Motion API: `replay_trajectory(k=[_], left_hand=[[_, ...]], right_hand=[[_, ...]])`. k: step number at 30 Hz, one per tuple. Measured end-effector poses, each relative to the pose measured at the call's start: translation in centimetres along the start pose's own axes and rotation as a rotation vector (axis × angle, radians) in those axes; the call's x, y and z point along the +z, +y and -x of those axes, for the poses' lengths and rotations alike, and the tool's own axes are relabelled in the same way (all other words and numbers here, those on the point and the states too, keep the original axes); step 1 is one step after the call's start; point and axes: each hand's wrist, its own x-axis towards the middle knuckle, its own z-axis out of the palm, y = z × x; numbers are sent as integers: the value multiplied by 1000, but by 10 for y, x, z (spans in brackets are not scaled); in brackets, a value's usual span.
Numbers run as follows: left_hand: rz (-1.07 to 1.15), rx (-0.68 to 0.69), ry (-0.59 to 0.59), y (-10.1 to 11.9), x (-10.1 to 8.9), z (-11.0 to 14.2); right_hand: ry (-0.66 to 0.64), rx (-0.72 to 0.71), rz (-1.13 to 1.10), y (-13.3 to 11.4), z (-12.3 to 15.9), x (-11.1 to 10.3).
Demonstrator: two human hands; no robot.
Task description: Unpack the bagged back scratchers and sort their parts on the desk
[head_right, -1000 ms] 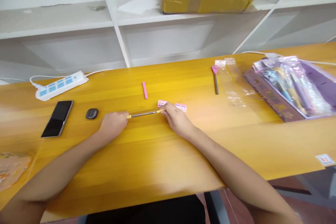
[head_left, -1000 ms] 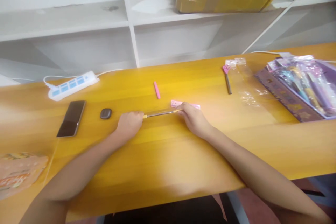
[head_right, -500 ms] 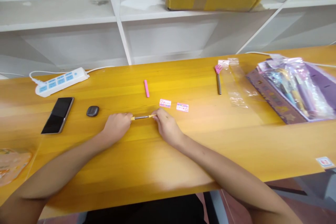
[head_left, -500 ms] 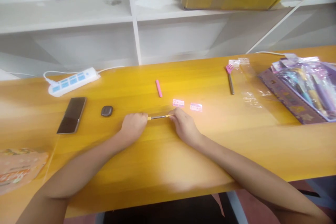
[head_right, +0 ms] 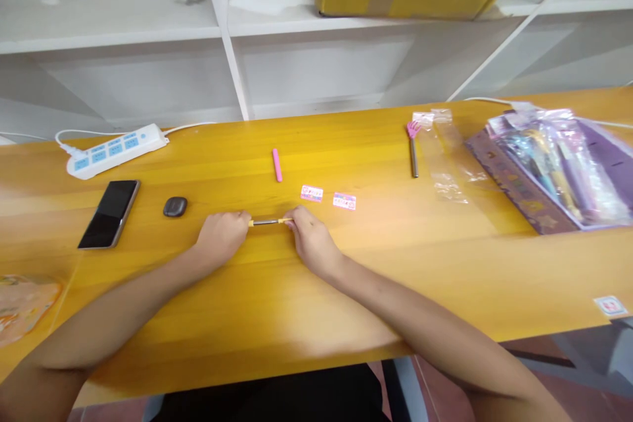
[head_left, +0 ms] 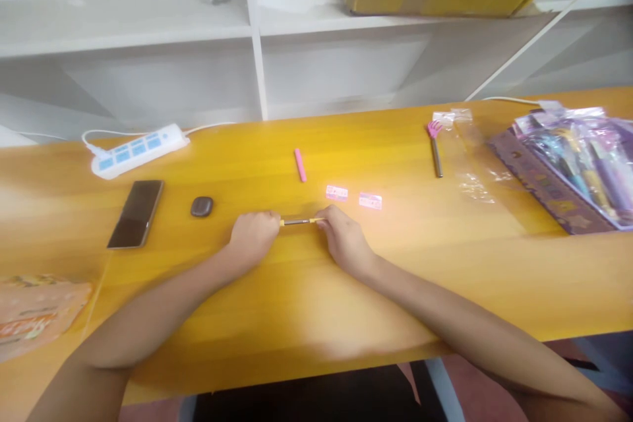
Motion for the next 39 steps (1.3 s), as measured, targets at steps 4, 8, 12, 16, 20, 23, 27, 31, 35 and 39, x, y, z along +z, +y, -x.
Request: replay_trajectory(k=[4,8,12,16,20,23,27,31,35,39], left_hand=[[10,10,0,-1,-4,-2],[11,24,9,-2,-8,-3],[-9,22,13,-3,-8,-1],[-21,39,48,-5,-4,-1],[-22,37,69,-6,-1,-2],[-25,54,102,-6,0,-1],[-24,73,128,-6,1,-1],[-30,40,91,-5,2,-2],[-37,53,121,-2,0,1],[-28,55,127,-2,-3,4]], right_hand=[[-55,5,-39,4,-3,-6],[-139,-28,-45,9,-8,-15],[-141,-90,25,13,-9,-21],[-123,-147,127,18,-11,-26],[-133,-189,165,23,-12,-27],[-138,-247,209,24,-12,-26],[-77,-334,341,23,-12,-27],[27,-432,497,20,-15,-32],[9,-455,551,17,-17,-34],[-93,-432,557,16,-17,-35]])
